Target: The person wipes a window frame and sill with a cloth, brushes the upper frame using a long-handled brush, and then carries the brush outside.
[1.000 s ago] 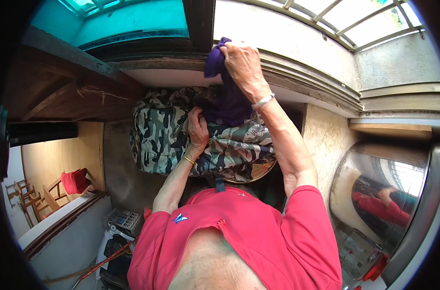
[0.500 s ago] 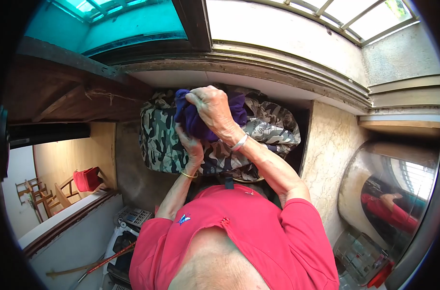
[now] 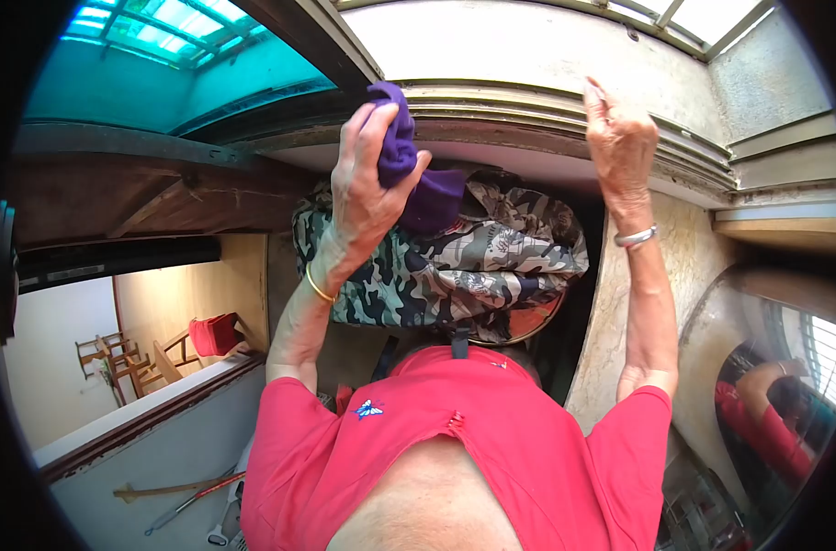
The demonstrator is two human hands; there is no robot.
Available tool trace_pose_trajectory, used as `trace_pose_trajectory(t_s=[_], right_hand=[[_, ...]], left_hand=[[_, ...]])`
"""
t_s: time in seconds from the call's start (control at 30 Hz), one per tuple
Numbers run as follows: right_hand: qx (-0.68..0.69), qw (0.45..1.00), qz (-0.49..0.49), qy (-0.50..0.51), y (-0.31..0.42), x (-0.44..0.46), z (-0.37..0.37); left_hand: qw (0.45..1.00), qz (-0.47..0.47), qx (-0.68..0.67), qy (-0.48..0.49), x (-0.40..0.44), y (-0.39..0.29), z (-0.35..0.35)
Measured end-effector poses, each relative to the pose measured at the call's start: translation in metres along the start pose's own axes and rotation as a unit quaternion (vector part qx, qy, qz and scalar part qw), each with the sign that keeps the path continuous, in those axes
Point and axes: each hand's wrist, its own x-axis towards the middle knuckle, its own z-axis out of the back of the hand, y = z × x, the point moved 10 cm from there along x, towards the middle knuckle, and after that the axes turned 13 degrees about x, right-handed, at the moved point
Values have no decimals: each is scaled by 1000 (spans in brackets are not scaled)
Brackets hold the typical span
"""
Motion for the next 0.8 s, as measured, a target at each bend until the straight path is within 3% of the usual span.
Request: trace_pose_trajectory(t_s=[0.07, 0.1, 0.13, 0.17, 0.23, 0.3, 0.37, 0.43, 0.47, 0.5, 0.57, 0.63, 0.7, 0.77, 0.8], right_hand=[[-52, 998, 1, -19, -46, 10, 8], [-79, 994, 61, -38, -59, 9, 7], [-108, 985, 119, -56, -57, 7, 5], [-100, 987, 115, -57, -66, 5, 2], [-52, 996, 48, -50, -84, 2, -2], [-39, 992, 96, -72, -76, 2, -1], [-40, 989, 110, -85, -73, 1, 0], [-44, 990, 107, -86, -73, 2, 1], [-50, 988, 106, -98, -72, 3, 2], [-56, 987, 104, -111, -70, 2, 2], [-48, 989, 97, -104, -73, 3, -2], [-59, 989, 90, -104, -77, 5, 3], [14, 999, 26, -43, -95, 12, -2], [-13, 999, 37, -26, -100, 19, -1], [-84, 991, 94, -38, -87, 20, 4]], left_hand=[[991, -66, 106, 38, 28, 4, -33], [982, -85, 154, 75, 33, 11, -54], [958, -88, 230, 148, 35, 14, -77], [923, -89, 302, 221, 32, 17, -98], [921, -101, 319, 200, 42, 13, -104], [923, -48, 281, 259, 52, 27, -118], [903, -81, 324, 272, 59, 29, -128], [857, -232, 393, 239, 63, 9, -129], [915, -121, 326, 206, 72, 18, -115], [912, -121, 333, 206, 69, 14, -116], [959, 35, 251, 131, 72, 30, -95], [990, 131, 27, 43, 69, 61, -74], [973, 176, -119, 94, 52, 64, -61], [984, 139, -53, 102, 27, 46, -25], [983, 140, -51, 103, 17, 43, -12]])
